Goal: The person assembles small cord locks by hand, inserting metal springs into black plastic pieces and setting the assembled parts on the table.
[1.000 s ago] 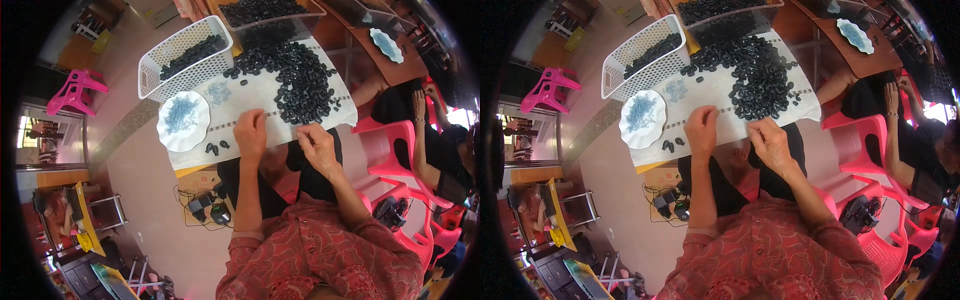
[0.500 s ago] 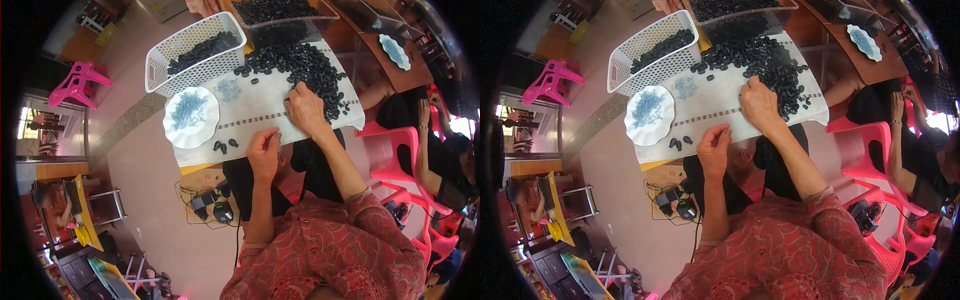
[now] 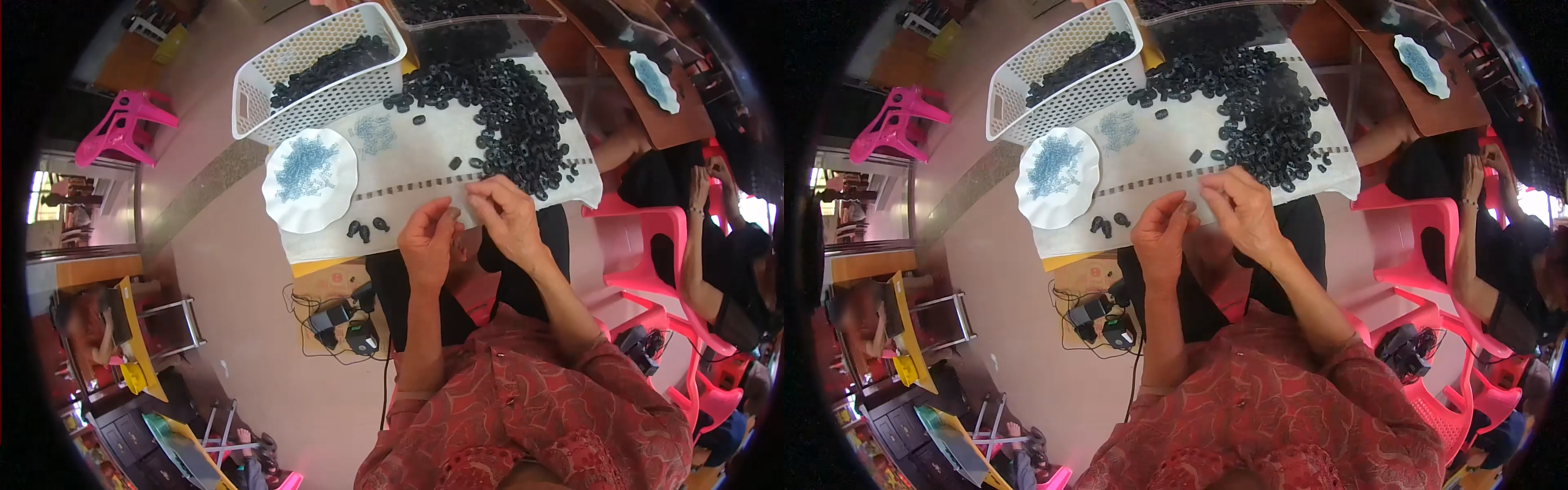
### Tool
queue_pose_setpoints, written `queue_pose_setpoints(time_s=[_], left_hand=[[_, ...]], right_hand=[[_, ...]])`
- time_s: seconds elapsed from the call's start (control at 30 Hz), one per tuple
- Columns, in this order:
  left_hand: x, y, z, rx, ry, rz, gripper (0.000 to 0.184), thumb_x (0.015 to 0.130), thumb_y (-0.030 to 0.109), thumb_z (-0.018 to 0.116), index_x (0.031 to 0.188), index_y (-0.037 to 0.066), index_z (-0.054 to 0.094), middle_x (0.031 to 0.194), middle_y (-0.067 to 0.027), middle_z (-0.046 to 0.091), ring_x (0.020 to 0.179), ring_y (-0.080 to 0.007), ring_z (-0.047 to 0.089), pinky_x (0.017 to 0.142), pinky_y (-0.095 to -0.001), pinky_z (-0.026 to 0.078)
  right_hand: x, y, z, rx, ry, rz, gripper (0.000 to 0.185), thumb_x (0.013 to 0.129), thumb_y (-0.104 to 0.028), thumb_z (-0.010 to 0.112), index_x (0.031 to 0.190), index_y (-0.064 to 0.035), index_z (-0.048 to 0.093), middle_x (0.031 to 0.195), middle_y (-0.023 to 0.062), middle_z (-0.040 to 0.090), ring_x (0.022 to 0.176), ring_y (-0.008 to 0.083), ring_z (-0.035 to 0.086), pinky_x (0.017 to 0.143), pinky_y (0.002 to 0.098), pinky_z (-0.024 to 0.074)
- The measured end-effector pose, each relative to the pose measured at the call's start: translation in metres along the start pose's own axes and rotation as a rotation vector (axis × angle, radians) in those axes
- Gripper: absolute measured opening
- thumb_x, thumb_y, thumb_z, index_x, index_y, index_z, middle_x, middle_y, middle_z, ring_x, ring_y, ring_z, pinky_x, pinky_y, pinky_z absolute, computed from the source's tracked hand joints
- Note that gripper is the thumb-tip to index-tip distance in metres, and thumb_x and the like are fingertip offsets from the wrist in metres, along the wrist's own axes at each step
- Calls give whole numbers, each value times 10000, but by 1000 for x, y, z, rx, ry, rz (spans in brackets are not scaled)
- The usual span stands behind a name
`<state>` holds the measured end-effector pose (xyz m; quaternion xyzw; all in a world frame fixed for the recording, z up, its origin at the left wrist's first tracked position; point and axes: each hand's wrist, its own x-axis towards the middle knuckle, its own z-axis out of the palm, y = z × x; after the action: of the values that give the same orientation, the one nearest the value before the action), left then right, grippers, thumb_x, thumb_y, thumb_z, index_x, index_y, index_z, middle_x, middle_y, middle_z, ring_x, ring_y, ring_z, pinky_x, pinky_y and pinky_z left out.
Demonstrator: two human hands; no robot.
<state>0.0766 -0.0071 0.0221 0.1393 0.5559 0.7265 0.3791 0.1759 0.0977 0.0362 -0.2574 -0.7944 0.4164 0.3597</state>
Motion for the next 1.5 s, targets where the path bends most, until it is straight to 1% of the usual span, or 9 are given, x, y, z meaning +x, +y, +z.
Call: queue_pose_setpoints(time_s=[0.13, 0.2, 0.27, 0.37, 0.73, 0.93, 1.1, 1.3, 1.5], left_hand=[[0, -3, 4, -6, -30, 10, 171, 878, -8, 619, 1045, -36, 641, 892, -51, 652, 725, -92, 610, 666, -209, 503], [0, -4, 4, -5, -25, 8, 168, 879, -6, 619, 1042, -33, 643, 887, -51, 652, 724, -91, 609, 664, -208, 501], [1, -6, 2, 29, -25, 62, 174, 911, 52, 591, 1074, -7, 608, 748, -62, 614, 499, -84, 537, 387, -226, 443], [2, -6, -1, 57, -25, 79, 169, 917, 53, 579, 1071, -8, 607, 745, -57, 606, 483, -85, 527, 379, -230, 440], [0, -10, -12, 21, 50, 75, 186, 907, 69, 615, 1076, -4, 635, 784, -34, 629, 668, -77, 590, 609, -205, 498], [-4, -3, -3, -73, 40, 61, 180, 906, 64, 617, 1065, -17, 635, 832, -56, 640, 679, -95, 600, 621, -222, 518], [-4, -5, -5, -86, 34, 32, 174, 908, 53, 609, 1059, -30, 632, 890, -85, 649, 696, -110, 605, 638, -235, 537], [-8, -12, -25, -76, 134, 90, 174, 913, 43, 596, 1066, -33, 628, 865, -66, 652, 668, -99, 612, 603, -220, 531], [-9, -9, -38, -151, 210, 79, 167, 914, 30, 586, 1063, -34, 627, 894, -78, 650, 687, -95, 606, 621, -228, 548]], right_hand=[[-7, 4, -3, 106, -113, 139, 137, 848, 6, 603, 976, 1, 653, 804, 127, 587, 657, 230, 587, 579, 299, 460], [-2, 10, 0, -29, 31, -92, 139, 844, 10, 605, 975, -1, 647, 799, 124, 587, 658, 260, 599, 582, 319, 471], [5, 17, 1, -127, 54, -132, 132, 843, 1, 604, 969, -7, 646, 813, 123, 588, 686, 276, 609, 592, 337, 482], [18, 16, 4, -305, 61, -160, 153, 823, 4, 608, 969, -21, 647, 861, 122, 595, 739, 296, 621, 621, 357, 497], [45, 28, 15, -615, -92, -125, 185, 771, -41, 658, 955, -57, 653, 851, 95, 598, 702, 285, 619, 599, 354, 500], [21, 20, 8, 295, -129, 366, 107, 785, -30, 674, 887, -27, 642, 743, 62, 577, 631, 144, 549, 568, 251, 439], [18, 16, 7, -75, -19, 59, 84, 806, -47, 638, 886, -23, 643, 790, 128, 609, 670, 276, 611, 595, 334, 477], [19, 13, 26, -151, -70, -180, 138, 785, 6, 645, 922, -7, 643, 800, 121, 593, 697, 276, 603, 613, 315, 478], [14, 4, 44, -300, -312, -125, 263, 769, -64, 681, 1027, -96, 645, 967, 91, 575, 812, 304, 607, 669, 369, 502]])
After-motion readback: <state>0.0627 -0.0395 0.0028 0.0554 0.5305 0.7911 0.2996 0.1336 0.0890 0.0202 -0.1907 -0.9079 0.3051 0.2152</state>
